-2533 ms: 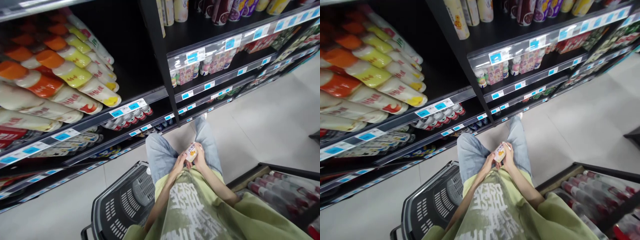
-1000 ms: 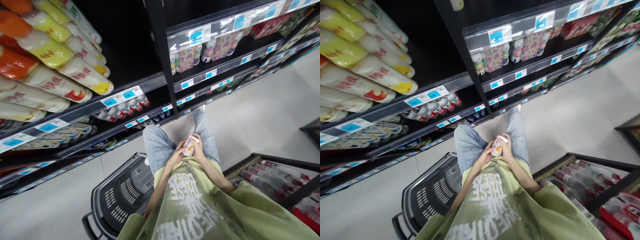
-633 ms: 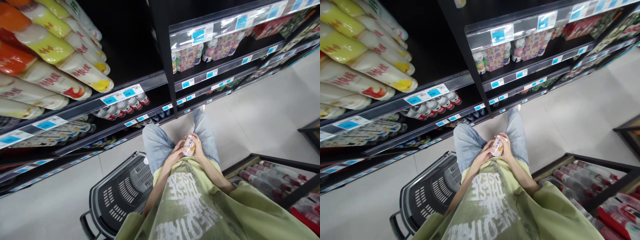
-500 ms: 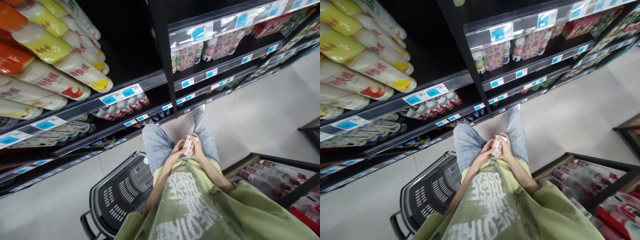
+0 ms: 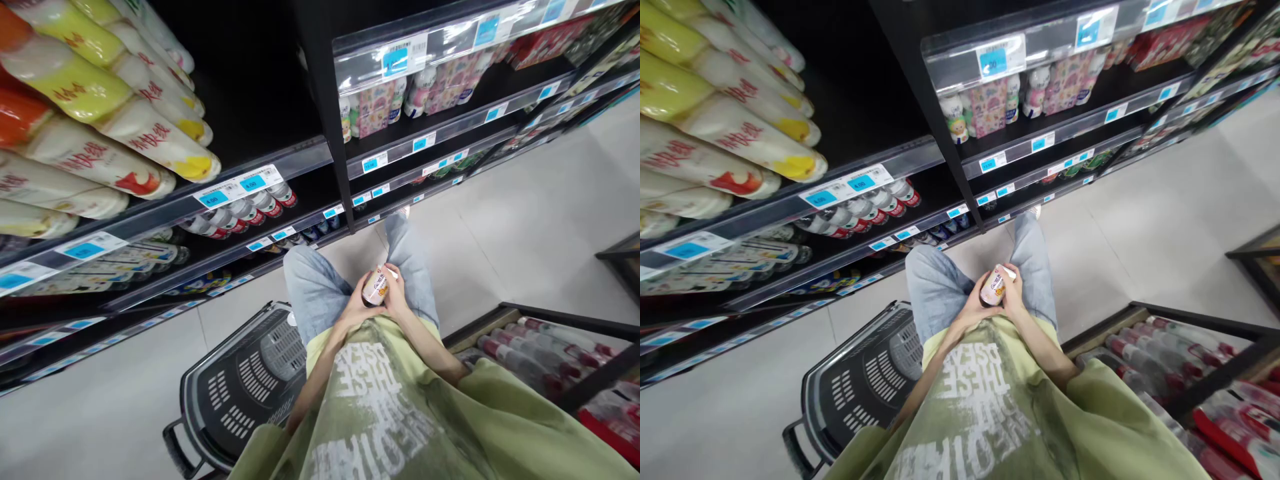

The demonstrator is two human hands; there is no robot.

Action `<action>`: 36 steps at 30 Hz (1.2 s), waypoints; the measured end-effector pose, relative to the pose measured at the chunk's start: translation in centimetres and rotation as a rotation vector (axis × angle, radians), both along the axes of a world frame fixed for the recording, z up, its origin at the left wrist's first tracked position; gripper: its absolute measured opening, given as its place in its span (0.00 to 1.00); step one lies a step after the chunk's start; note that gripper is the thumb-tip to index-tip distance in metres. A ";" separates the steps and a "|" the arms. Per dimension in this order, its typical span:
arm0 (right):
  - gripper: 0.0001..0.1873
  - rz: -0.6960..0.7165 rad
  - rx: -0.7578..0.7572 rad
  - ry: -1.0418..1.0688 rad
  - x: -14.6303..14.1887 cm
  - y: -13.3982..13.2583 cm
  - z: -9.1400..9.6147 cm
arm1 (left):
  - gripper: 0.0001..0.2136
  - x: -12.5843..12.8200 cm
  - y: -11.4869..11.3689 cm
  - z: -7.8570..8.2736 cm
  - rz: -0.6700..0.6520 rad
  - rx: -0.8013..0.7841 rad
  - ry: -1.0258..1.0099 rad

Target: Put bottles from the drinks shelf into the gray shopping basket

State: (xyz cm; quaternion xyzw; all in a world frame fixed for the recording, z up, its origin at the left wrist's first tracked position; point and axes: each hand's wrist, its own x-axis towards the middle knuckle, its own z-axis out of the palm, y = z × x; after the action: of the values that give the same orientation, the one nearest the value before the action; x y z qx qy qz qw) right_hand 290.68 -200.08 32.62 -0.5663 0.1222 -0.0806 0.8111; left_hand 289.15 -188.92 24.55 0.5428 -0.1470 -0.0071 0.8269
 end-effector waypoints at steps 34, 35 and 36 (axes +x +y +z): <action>0.25 0.214 0.202 0.114 -0.1 -0.7 0.6 | 0.34 -0.1 0.0 0.2 0.017 0.154 0.159; 0.25 0.219 0.173 0.091 -0.1 -0.7 0.5 | 0.33 -0.2 0.1 0.2 0.055 0.170 0.126; 0.25 0.222 0.142 0.068 -0.1 -0.6 0.5 | 0.32 -0.2 0.1 0.3 0.089 0.185 0.087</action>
State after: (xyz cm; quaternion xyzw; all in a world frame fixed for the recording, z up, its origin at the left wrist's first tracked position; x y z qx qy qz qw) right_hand 290.60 -200.72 33.13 -0.5201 0.0917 0.0376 0.8483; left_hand 288.92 -188.77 24.86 0.6219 -0.0855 -0.0073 0.7784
